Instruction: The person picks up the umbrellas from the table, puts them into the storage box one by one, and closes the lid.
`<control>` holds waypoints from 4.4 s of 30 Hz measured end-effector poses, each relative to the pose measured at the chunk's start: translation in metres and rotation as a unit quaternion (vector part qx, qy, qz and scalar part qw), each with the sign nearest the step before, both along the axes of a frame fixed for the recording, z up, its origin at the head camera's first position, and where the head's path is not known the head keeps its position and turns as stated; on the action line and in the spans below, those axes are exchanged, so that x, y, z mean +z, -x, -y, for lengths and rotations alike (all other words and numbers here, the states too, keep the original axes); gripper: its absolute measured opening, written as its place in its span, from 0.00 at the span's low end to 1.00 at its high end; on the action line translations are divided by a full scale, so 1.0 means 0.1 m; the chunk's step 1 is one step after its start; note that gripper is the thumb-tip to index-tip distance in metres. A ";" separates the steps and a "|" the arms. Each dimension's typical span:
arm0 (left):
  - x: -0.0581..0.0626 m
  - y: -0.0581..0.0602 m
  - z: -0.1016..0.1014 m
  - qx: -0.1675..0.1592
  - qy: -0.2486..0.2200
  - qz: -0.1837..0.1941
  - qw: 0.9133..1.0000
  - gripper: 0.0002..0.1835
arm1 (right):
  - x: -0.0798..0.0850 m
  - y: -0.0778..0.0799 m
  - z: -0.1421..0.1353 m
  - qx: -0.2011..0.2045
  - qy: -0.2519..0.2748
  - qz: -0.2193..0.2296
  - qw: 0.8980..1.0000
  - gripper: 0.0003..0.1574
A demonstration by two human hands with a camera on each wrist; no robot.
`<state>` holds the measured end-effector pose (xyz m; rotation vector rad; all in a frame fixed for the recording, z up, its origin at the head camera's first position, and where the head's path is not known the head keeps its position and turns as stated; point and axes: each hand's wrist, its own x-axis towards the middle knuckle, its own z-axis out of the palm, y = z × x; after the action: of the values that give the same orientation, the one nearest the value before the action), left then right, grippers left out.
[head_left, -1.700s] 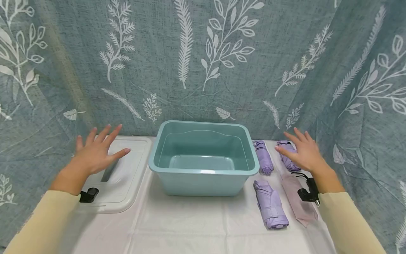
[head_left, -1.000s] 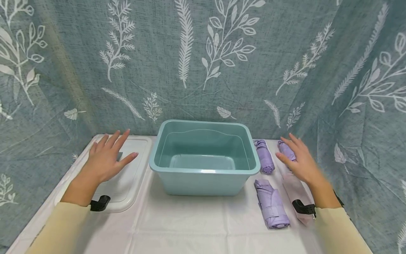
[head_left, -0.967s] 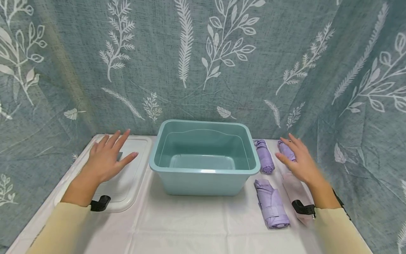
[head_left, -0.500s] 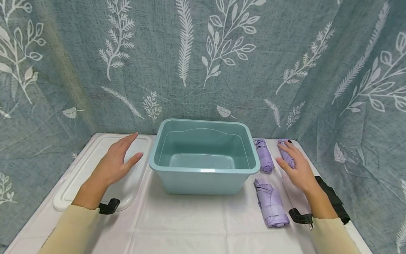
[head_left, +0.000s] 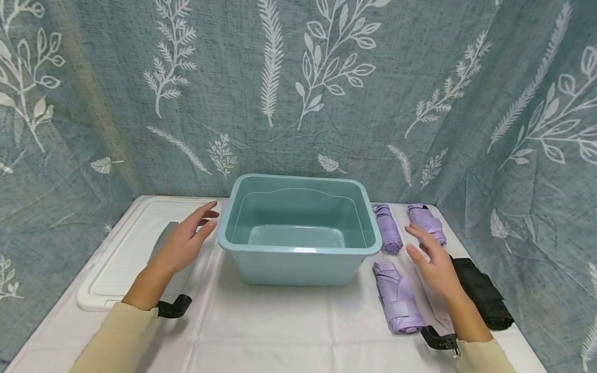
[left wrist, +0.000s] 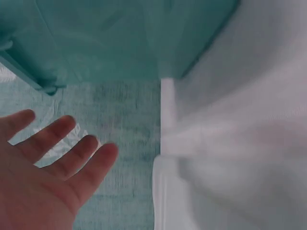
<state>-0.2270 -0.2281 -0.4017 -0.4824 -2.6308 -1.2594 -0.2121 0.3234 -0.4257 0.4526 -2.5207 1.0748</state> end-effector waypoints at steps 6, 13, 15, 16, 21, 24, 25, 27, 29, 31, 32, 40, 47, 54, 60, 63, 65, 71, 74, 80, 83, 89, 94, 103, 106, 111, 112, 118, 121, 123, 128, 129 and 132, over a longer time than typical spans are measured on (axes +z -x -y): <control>0.10 -0.02 -0.07 -0.011 -0.103 0.080 0.991 0.32 | -0.04 -0.12 0.08 0.021 0.059 0.014 0.998 0.26; 0.16 0.01 -0.13 -0.008 -0.189 0.131 0.973 0.35 | -0.11 -0.22 0.13 0.035 0.104 0.026 0.994 0.25; 0.17 0.02 -0.14 -0.013 -0.211 0.142 0.967 0.36 | -0.14 -0.26 0.14 0.029 0.104 0.035 0.994 0.25; 0.18 0.03 -0.15 -0.016 -0.220 0.147 0.964 0.36 | -0.15 -0.27 0.14 0.028 0.105 0.041 0.993 0.25; 0.22 0.06 -0.16 -0.029 -0.251 0.164 0.954 0.35 | -0.21 -0.35 0.15 0.020 0.108 0.069 0.991 0.27; 0.24 0.08 -0.16 -0.037 -0.261 0.174 0.949 0.35 | -0.25 -0.38 0.16 0.014 0.115 0.080 0.990 0.27; 0.24 0.09 -0.16 -0.040 -0.265 0.178 0.947 0.35 | -0.26 -0.39 0.17 0.010 0.117 0.084 0.990 0.26; 0.25 0.11 -0.15 -0.050 -0.273 0.189 0.942 0.36 | -0.27 -0.41 0.18 0.001 0.122 0.094 0.988 0.25; 0.26 0.12 -0.15 -0.062 -0.277 0.198 0.938 0.37 | -0.28 -0.43 0.20 -0.011 0.123 0.104 0.987 0.25; 0.26 0.13 -0.14 -0.072 -0.273 0.204 0.937 0.37 | -0.28 -0.46 0.22 -0.022 0.125 0.117 0.985 0.26; 0.27 0.13 -0.13 -0.078 -0.270 0.206 0.937 0.37 | -0.28 -0.47 0.22 -0.026 0.128 0.123 0.984 0.26; 0.29 0.14 -0.10 -0.097 -0.275 0.231 0.928 0.38 | -0.30 -0.51 0.23 -0.033 0.133 0.162 0.977 0.28; 0.32 0.14 -0.09 -0.110 -0.299 0.242 0.916 0.39 | -0.30 -0.51 0.24 -0.041 0.124 0.194 0.972 0.30; 0.34 0.14 -0.07 -0.105 -0.300 0.254 0.913 0.38 | -0.32 -0.50 0.20 -0.044 0.093 0.214 0.972 0.32; 0.35 0.14 -0.07 -0.108 -0.316 0.256 0.907 0.39 | -0.31 -0.50 0.18 -0.037 0.085 0.223 0.970 0.32; 0.36 0.14 -0.07 -0.110 -0.320 0.256 0.906 0.39 | -0.30 -0.50 0.18 -0.039 0.074 0.228 0.970 0.32; 0.37 0.13 -0.08 -0.110 -0.320 0.256 0.905 0.39 | -0.31 -0.51 0.18 -0.040 0.074 0.235 0.968 0.32; 0.38 0.12 -0.08 -0.110 -0.325 0.258 0.903 0.40 | -0.32 -0.50 0.16 -0.031 0.078 0.256 0.963 0.32; 0.38 0.12 -0.07 -0.112 -0.326 0.257 0.903 0.40 | -0.32 -0.48 0.15 -0.027 0.070 0.269 0.960 0.32; 0.38 0.12 -0.06 -0.114 -0.324 0.255 0.904 0.40 | -0.30 -0.46 0.13 -0.012 0.056 0.286 0.956 0.34; 0.37 0.12 -0.05 -0.118 -0.325 0.253 0.904 0.40 | -0.30 -0.45 0.12 -0.003 0.052 0.288 0.956 0.34; 0.37 0.12 -0.03 -0.129 -0.322 0.254 0.903 0.39 | -0.28 -0.45 0.09 0.021 0.057 0.296 0.953 0.36; 0.38 0.10 -0.02 -0.138 -0.323 0.254 0.901 0.39 | -0.24 -0.44 0.08 0.023 0.056 0.318 0.946 0.37; 0.38 0.09 -0.02 -0.136 -0.328 0.257 0.899 0.40 | -0.21 -0.40 0.09 0.001 0.027 0.333 0.943 0.38; 0.39 0.09 -0.02 -0.128 -0.324 0.259 0.901 0.40 | -0.21 -0.40 0.10 0.004 0.020 0.330 0.944 0.38; 0.43 0.08 -0.02 -0.109 -0.310 0.270 0.905 0.40 | -0.20 -0.39 0.10 0.007 0.016 0.329 0.944 0.38; 0.43 0.09 -0.02 -0.105 -0.307 0.272 0.906 0.40 | -0.20 -0.39 0.10 0.006 0.016 0.329 0.944 0.38; 0.44 0.09 -0.02 -0.092 -0.281 0.283 0.913 0.40 | -0.19 -0.39 0.10 0.005 0.012 0.328 0.945 0.38; 0.45 0.08 -0.02 -0.092 -0.270 0.285 0.915 0.40 | -0.18 -0.39 0.11 0.010 0.013 0.326 0.945 0.38; 0.46 0.08 -0.01 -0.093 -0.267 0.287 0.915 0.40 | -0.18 -0.40 0.11 0.008 0.013 0.327 0.945 0.38; 0.48 0.07 -0.01 -0.091 -0.256 0.289 0.918 0.40 | -0.18 -0.39 0.13 -0.001 0.006 0.331 0.944 0.38; 0.49 0.07 0.00 -0.090 -0.254 0.290 0.918 0.41 | -0.18 -0.39 0.13 -0.004 0.005 0.332 0.943 0.38; 0.51 0.07 0.00 -0.089 -0.248 0.292 0.919 0.41 | -0.18 -0.38 0.14 -0.007 -0.005 0.331 0.944 0.38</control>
<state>-0.2340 -0.2283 -0.3512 -0.2871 -2.5549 -2.3544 -0.1740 0.3097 -0.4434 0.0678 -3.0898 1.3869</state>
